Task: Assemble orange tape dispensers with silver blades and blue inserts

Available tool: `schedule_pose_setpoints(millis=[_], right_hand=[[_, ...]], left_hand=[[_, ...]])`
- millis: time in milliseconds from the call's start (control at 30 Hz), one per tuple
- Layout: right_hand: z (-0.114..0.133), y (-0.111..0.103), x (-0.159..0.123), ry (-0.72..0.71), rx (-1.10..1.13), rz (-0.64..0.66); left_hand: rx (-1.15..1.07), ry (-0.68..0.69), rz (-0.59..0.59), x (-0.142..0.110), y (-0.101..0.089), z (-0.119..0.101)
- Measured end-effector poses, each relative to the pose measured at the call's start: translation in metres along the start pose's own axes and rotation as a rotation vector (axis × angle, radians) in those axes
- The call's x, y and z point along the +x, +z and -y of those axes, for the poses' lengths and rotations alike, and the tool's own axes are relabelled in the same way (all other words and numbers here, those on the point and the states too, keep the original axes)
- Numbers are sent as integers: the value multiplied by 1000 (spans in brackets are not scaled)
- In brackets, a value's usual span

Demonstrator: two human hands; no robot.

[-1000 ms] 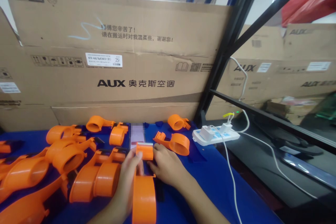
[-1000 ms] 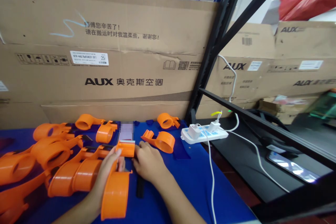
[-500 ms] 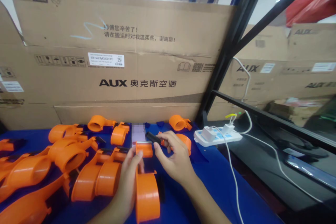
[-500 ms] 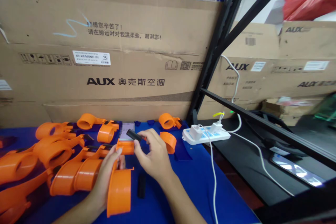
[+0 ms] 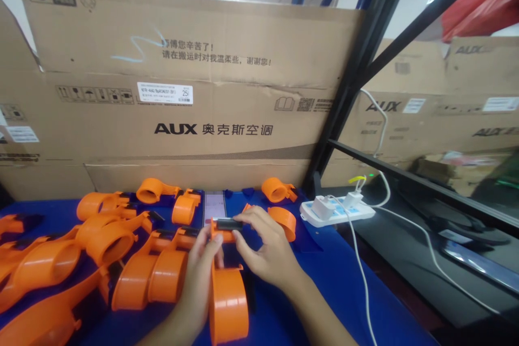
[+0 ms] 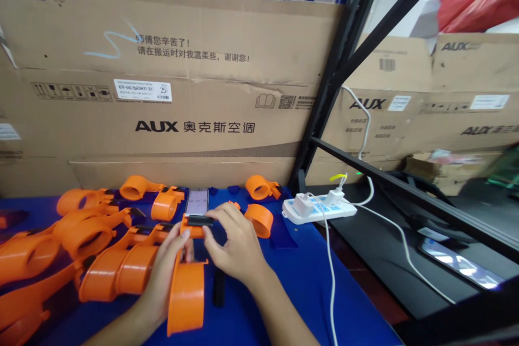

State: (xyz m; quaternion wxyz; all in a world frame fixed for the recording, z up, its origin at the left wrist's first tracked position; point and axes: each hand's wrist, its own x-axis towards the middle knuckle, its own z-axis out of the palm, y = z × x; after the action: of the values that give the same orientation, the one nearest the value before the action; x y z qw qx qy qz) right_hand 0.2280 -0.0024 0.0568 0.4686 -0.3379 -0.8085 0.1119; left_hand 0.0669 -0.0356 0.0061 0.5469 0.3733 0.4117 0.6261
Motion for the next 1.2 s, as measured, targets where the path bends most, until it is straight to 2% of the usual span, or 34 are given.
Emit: schedule_pose_setpoints(millis=[200, 367, 567, 900, 1067, 1200], right_hand=[[-1, 0, 0, -28, 13, 26], [-1, -3, -1, -38, -25, 110], [2, -5, -3, -58, -13, 201], [-6, -4, -3, -19, -51, 136], [-7, -4, -1, -37, -61, 127], [-14, 0, -4, -4, -36, 40]], left_hand=[[-28, -62, 48, 2, 1, 5], [-19, -74, 72, 4, -1, 17], [14, -101, 75, 4, -1, 20], [58, -103, 120, 6, -1, 12], [70, -134, 156, 8, -5, 15], [75, -134, 161, 10, -6, 18]])
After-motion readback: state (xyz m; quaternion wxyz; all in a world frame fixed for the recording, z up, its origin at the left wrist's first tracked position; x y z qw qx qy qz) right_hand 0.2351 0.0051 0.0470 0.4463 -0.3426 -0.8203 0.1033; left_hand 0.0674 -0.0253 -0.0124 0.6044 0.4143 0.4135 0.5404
